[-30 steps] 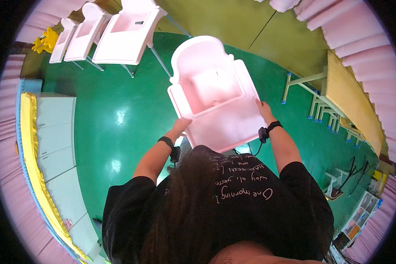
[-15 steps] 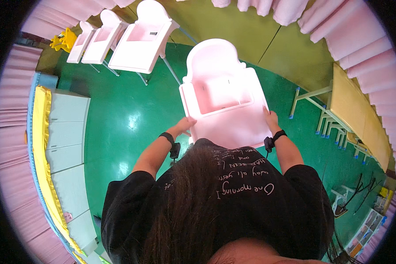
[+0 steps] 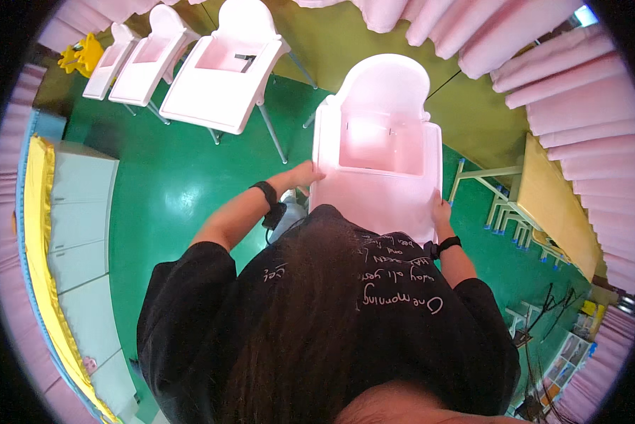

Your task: The person assembles a child-sized activity station by connecting metal bars to plastic side panels, then places plastic trays onto small stands and secures them with straps.

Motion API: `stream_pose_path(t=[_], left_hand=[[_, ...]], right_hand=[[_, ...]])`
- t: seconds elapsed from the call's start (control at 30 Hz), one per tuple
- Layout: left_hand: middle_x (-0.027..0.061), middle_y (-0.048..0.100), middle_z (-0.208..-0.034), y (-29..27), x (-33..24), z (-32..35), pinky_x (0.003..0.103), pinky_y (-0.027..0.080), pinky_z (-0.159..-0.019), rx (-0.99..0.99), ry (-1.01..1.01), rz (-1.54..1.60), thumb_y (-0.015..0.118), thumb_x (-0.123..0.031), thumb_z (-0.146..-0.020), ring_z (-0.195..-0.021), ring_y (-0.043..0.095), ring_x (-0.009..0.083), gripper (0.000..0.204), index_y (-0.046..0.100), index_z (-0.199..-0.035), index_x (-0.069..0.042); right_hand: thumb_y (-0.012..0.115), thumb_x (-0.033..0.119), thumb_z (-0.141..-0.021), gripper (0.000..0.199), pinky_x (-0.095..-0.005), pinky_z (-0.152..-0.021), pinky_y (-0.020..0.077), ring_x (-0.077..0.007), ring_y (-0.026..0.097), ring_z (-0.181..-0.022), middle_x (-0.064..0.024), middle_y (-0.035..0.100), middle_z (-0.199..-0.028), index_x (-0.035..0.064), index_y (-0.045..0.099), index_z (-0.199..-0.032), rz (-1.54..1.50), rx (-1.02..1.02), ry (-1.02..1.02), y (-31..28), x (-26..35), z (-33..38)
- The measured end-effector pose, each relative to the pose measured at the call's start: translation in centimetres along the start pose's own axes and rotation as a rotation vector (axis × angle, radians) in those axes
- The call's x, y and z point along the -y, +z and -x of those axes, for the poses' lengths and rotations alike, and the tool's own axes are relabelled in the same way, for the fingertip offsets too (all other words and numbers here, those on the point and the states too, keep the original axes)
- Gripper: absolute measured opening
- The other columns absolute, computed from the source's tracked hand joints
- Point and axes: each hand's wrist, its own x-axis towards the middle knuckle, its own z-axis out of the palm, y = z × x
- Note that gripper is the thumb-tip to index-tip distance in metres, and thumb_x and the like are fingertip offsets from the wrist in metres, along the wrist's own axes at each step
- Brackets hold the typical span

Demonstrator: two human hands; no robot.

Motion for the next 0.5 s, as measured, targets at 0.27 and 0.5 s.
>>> stream_pose_path(t=[0.27, 0.5], left_hand=[[0.0197, 0.049, -0.115, -12.8, -6.9, 4.4, 0.051, 0.056, -0.065, 0.106, -0.149, -0.058, 0.06, -0.013, -0.076, -0.101, 0.053, 0.0357, 0.05, 0.043, -0.121, 0.003], [0.0245, 0.05, -0.11, -13.9, -7.8, -0.1, 0.052, 0.056, -0.057, -0.022, -0.187, -0.073, 0.062, -0.013, -0.076, -0.096, 0.056, 0.0389, 0.046, 0.046, -0.112, 0.009]], right_hand=[[0.044, 0.064, -0.081, 0.076, -0.0417, -0.066, 0.0445, -0.0323, 0.06, -0.071, -0.0242, 0.061, -0.072, -0.0095, 0.062, -0.076, 0.03, -0.075, 0.171, 1.0, 10.6, 7.9], [0.044, 0.063, -0.081, 0.074, -0.0436, -0.059, 0.0421, -0.0299, 0.055, -0.059, -0.0207, 0.058, -0.062, -0.0084, 0.059, -0.065, 0.027, -0.123, 0.195, 3.3, 9.0, 6.7]])
